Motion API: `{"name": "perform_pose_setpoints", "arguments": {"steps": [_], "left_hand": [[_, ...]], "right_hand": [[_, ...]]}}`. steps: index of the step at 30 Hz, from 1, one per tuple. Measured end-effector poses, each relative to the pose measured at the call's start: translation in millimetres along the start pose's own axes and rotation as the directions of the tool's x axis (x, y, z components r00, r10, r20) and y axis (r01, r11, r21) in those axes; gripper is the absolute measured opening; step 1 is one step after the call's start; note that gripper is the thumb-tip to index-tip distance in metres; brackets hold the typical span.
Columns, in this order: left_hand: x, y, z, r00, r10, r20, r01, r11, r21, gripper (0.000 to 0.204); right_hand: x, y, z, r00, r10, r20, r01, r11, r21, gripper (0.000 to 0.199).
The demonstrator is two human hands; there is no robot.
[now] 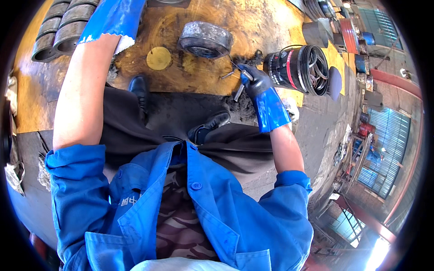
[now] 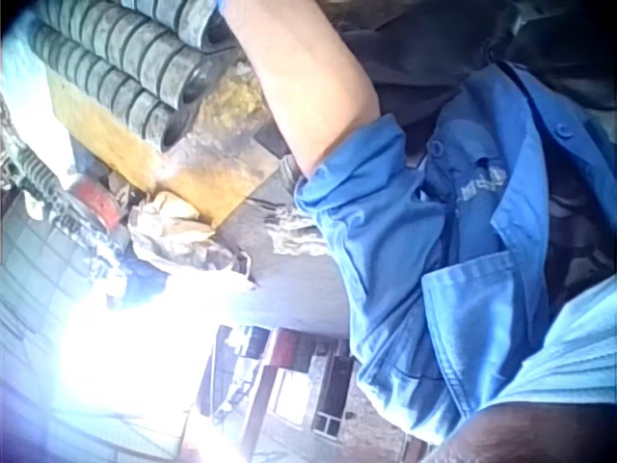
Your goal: The person sits on the floor and cleans cylindrical metal parts using a rag and a hammer. They wipe the interior and exterior of the parts, occasionally tapping them with the hammer to dislodge debris, and then place the cleaned parts into a row.
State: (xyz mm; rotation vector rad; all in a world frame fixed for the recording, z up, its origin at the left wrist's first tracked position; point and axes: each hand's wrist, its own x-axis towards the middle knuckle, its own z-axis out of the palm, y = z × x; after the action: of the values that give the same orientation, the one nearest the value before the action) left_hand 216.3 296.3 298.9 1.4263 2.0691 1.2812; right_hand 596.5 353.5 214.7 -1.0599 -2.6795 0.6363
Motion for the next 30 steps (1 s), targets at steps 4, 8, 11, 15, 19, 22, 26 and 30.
{"name": "perform_pose_setpoints", "arguments": {"steps": [4,8,11,15,19,22,26,30], "left_hand": [[-1,4,3,1.0,0.008,0.008,-0.008,1.0,0.004,0.047],[0,5,2,1.0,0.015,0.008,-0.015,1.0,0.008,0.047],[5,6,11,1.0,0.019,0.024,-0.019,1.0,0.004,0.047],[6,10,12,0.999,0.024,0.03,-0.025,0.999,0.021,0.047],[10,11,12,0.999,0.018,0.027,-0.019,0.999,0.046,0.047],[13,14,9,1.0,0.014,0.02,-0.016,0.998,0.067,0.046],[12,25,28,0.997,0.004,0.081,-0.01,0.998,0.07,0.046],[-24,23,52,0.927,-0.072,0.367,0.07,0.997,0.019,0.056]], "right_hand": [[-8,14,6,0.902,0.394,0.175,-0.431,0.836,0.339,0.026],[-14,28,18,0.851,0.499,0.166,-0.503,0.682,0.531,0.027],[-25,40,21,0.8,0.565,0.2,-0.55,0.558,0.622,0.033],[-27,58,31,0.785,0.58,0.219,-0.54,0.466,0.701,0.034],[-28,64,40,0.813,0.538,0.223,-0.491,0.427,0.76,0.033],[-26,65,43,0.826,0.51,0.242,-0.477,0.401,0.782,0.034],[-30,62,46,0.781,0.589,0.207,-0.537,0.463,0.705,0.037],[-25,70,45,0.798,0.564,0.213,-0.476,0.372,0.797,0.035]]}}
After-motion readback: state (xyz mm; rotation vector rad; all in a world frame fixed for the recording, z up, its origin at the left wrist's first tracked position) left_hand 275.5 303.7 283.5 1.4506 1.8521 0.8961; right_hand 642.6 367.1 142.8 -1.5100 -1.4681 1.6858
